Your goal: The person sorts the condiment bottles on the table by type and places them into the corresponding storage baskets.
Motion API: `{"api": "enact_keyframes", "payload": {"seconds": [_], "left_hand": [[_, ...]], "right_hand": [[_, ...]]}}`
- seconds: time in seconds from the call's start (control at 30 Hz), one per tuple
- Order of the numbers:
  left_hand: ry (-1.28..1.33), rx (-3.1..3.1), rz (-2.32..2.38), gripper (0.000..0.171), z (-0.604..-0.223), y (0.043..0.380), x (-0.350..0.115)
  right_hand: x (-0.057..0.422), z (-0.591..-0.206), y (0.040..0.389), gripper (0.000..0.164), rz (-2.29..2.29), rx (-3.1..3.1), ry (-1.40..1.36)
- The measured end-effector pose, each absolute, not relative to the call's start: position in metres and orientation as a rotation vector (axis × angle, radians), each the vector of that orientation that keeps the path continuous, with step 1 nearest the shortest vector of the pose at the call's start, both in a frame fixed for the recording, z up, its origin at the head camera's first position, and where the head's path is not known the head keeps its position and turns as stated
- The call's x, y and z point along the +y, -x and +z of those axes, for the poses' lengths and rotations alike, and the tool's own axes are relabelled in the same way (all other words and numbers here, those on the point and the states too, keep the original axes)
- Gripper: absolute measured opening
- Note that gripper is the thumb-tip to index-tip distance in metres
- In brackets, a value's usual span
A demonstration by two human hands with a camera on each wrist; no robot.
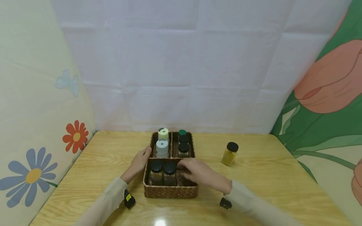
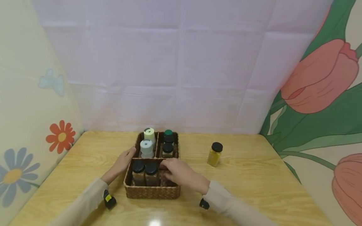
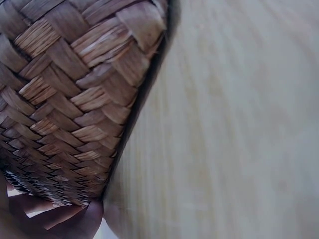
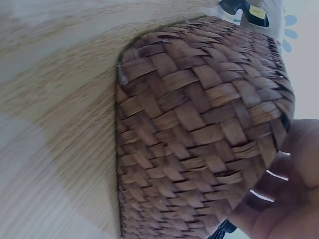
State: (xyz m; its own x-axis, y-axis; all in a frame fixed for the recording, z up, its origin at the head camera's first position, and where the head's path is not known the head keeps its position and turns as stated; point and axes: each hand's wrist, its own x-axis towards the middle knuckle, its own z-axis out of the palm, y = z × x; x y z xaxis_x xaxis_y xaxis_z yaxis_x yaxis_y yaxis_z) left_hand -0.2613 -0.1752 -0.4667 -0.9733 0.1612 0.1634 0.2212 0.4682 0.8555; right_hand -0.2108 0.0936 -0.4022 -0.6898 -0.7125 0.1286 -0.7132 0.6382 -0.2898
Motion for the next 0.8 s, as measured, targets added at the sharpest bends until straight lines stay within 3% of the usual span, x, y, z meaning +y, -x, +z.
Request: {"api": "enact_keyframes", "payload": {"seconds": [0.23,0.8], "left_hand": [[0.346,-2.654,-1.561,0.059,-0.466,0.26,-0.177],[0.342,-2.642,-1.575,0.058,-0.465,0.259,-0.175]], "right_hand": [[0.1,-0.409,0.213,0.009,0.499,-2.72,-1.238],[0.116,-0.407,0.21,0.008,0.589,-2.47,-1.144]]}}
